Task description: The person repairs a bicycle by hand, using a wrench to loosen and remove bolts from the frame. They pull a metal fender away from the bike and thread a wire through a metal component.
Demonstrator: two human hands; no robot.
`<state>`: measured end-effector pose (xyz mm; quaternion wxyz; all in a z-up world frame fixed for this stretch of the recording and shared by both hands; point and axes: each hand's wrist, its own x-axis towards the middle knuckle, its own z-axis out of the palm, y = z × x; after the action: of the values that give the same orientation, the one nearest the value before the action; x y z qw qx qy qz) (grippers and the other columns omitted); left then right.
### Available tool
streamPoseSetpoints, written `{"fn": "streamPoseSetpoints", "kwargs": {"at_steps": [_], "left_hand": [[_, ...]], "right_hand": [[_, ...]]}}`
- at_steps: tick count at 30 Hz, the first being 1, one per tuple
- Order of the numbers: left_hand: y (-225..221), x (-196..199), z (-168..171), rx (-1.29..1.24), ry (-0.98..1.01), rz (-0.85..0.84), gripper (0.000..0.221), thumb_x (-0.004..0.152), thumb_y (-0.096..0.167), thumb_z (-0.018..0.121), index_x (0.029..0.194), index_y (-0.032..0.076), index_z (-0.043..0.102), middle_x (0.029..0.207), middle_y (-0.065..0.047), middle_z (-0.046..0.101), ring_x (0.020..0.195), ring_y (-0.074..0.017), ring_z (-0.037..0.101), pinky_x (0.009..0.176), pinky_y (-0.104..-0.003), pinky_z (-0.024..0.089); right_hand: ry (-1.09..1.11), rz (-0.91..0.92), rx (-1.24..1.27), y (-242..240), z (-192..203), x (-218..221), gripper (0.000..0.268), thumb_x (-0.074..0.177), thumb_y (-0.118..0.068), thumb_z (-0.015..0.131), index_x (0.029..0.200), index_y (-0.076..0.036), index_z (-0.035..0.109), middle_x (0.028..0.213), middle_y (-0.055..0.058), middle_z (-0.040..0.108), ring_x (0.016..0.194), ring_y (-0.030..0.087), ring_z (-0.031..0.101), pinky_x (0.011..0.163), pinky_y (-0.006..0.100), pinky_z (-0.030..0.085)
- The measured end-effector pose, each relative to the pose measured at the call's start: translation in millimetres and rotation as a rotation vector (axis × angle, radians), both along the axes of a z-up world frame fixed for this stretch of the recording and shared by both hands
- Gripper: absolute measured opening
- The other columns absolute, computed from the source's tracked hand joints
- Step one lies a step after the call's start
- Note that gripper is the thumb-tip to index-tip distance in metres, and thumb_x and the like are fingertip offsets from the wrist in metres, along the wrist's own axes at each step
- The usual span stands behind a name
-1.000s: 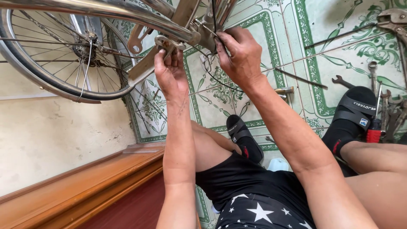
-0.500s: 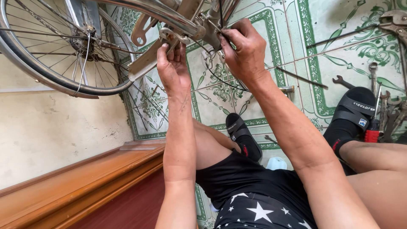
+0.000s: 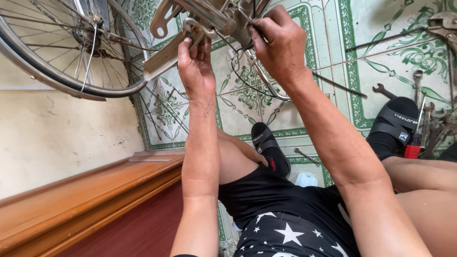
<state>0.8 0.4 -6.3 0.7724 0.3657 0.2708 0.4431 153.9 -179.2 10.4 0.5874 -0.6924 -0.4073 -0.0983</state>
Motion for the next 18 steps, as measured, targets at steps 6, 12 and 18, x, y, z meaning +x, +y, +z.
{"fn": "streamPoseSetpoints", "kwargs": {"at_steps": [6, 12, 18], "left_hand": [[-3, 2, 4, -0.019, 0.016, 0.014, 0.026, 0.1, 0.016, 0.064, 0.117, -0.003, 0.063, 0.112, -0.015, 0.071, 0.108, -0.0244, 0.067, 0.11, -0.041, 0.054], [2, 6, -2, -0.124, 0.025, 0.061, 0.028, 0.096, 0.015, 0.064, 0.118, -0.003, 0.062, 0.117, -0.014, 0.07, 0.11, -0.0254, 0.068, 0.108, -0.04, 0.054], [2, 10, 6, -0.156, 0.036, 0.054, 0.026, 0.097, 0.016, 0.062, 0.115, -0.002, 0.064, 0.112, -0.013, 0.072, 0.103, -0.0251, 0.068, 0.099, -0.038, 0.056]], "right_hand": [[-0.006, 0.064, -0.088, -10, 5, 5, 0.013, 0.096, 0.001, 0.077, 0.107, -0.003, 0.072, 0.102, 0.013, 0.067, 0.085, 0.03, 0.071, 0.071, 0.039, 0.055], [0.416, -0.036, 0.064, -17, -39, -17, 0.014, 0.11, -0.006, 0.067, 0.116, 0.0, 0.056, 0.098, 0.007, 0.065, 0.085, 0.017, 0.063, 0.076, 0.034, 0.052], [0.828, 0.066, 0.08, 17, -55, -41, 0.037, 0.09, -0.017, 0.083, 0.118, 0.001, 0.068, 0.067, -0.008, 0.048, 0.061, 0.003, 0.04, 0.051, 0.026, 0.035]]}}
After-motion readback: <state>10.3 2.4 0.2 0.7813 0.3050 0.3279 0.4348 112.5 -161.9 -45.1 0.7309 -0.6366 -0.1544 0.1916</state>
